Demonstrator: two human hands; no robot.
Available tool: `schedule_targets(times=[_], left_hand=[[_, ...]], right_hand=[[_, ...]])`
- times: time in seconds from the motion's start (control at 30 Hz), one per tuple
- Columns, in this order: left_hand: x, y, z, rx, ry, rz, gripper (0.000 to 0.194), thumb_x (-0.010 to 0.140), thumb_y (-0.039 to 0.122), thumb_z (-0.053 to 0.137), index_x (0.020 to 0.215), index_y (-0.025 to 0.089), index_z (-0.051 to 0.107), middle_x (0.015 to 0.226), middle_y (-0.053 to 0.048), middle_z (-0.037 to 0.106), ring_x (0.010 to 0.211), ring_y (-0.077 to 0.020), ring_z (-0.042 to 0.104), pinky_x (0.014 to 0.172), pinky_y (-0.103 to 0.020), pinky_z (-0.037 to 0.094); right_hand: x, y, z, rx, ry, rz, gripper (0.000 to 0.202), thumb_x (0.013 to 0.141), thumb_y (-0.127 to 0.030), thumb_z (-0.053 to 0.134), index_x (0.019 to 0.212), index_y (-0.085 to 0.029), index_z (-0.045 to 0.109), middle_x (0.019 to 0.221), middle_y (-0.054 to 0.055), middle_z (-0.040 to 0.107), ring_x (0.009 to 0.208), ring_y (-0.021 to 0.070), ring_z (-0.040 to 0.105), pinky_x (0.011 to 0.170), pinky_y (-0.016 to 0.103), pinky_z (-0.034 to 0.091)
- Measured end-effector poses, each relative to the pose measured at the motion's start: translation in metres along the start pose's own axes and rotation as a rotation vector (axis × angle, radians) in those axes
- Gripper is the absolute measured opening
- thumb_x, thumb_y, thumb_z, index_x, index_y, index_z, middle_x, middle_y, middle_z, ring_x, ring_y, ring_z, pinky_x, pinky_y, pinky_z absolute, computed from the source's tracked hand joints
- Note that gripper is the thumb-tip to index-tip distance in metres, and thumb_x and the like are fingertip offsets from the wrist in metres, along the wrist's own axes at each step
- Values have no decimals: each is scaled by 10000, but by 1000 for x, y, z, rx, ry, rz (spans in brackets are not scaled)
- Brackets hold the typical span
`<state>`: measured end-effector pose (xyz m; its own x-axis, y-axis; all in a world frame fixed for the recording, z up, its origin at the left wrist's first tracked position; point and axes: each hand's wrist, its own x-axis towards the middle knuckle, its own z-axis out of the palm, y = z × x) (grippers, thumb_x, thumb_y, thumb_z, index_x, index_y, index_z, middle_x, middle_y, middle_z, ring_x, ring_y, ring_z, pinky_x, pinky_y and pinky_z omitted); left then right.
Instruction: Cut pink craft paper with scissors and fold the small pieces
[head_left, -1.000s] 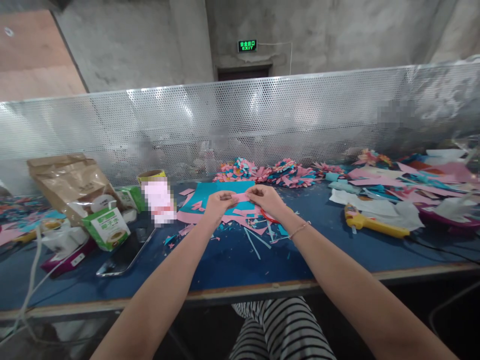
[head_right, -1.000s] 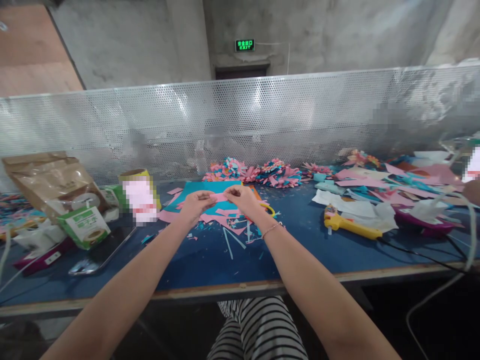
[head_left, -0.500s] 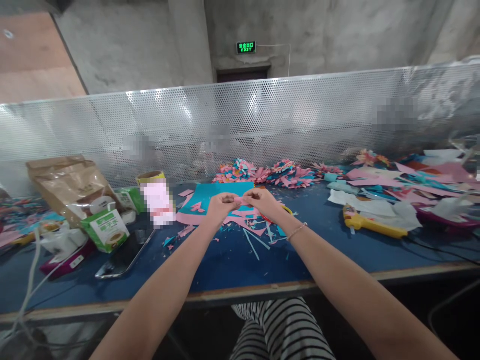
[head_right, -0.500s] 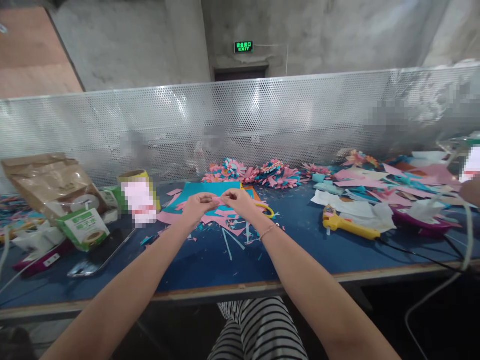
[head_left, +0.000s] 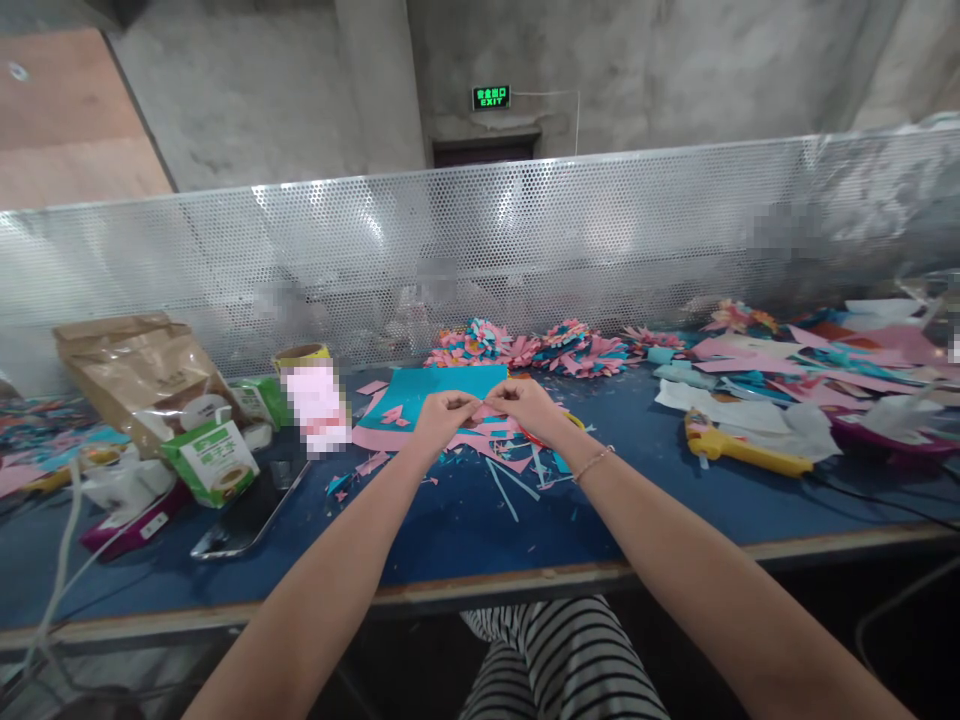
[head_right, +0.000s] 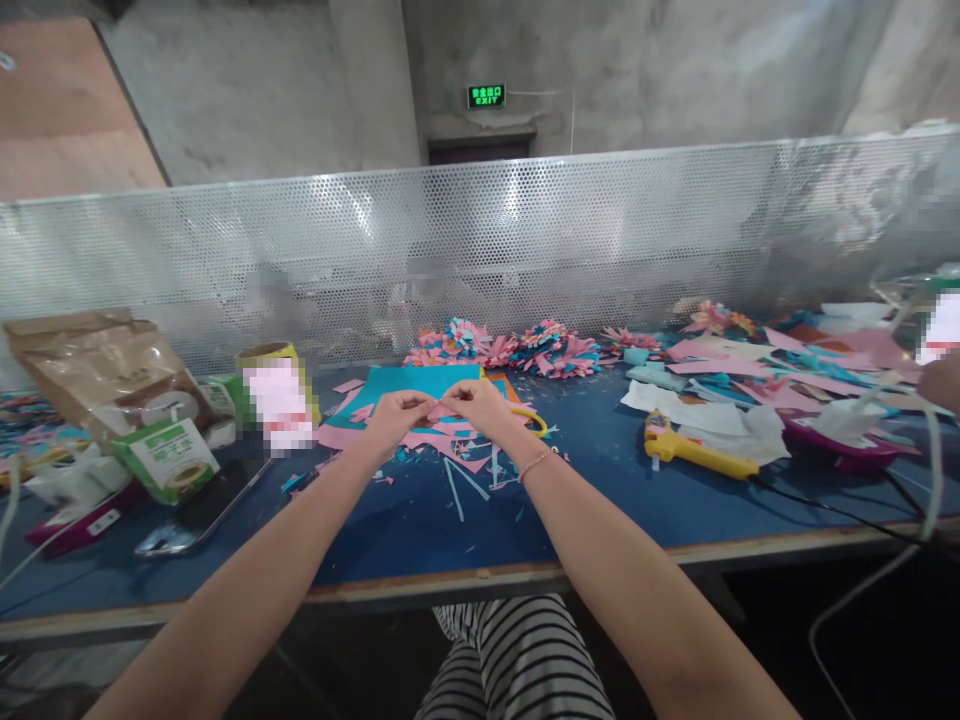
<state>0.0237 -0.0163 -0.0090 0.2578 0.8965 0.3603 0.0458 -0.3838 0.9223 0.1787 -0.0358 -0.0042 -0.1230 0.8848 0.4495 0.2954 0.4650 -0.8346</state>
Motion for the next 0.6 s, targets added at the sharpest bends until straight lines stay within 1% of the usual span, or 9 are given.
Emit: schedule_targets(times=[0.17,0.27,0.37,0.5,0.6], left_hand=[[1,1,-2,72,29,25,193,590,327,643,626,139,620,543,-10,594,498,-127,576,540,-262,493],[2,3,-5,101,55,11,195,576,327,650,604,138,610,533,-6,585,491,-127,573,535,-261,490],[3,3,-8,114,61,7,212,557,336,661,615,137,612,539,-5,587,491,-122,565,541,-263,489],[5,-1,-11,110,28,7,229,578,364,634,626,143,594,533,5,573,491,-111,552,545,-259,484],[4,-4,-11,188,-31,45,210,589,349,618,595,142,578,515,8,556,489,-102,530,529,-238,465]], right_hand=[[6,11,-2,95,-23,37,191,615,-313,575,663,-129,591,598,7,566,555,95,508,568,231,415],[9,17,-4,131,-19,63,190,616,-304,567,669,-124,591,559,2,550,525,90,494,551,230,412],[10,19,-4,134,-10,46,177,612,-297,566,652,-126,579,536,-7,533,502,82,473,525,222,394],[10,20,-3,63,25,3,157,620,-288,552,628,-132,566,535,-12,517,494,77,451,503,211,365],[10,21,-2,-48,2,-70,166,638,-294,539,620,-133,578,556,-4,528,524,86,461,520,211,363]])
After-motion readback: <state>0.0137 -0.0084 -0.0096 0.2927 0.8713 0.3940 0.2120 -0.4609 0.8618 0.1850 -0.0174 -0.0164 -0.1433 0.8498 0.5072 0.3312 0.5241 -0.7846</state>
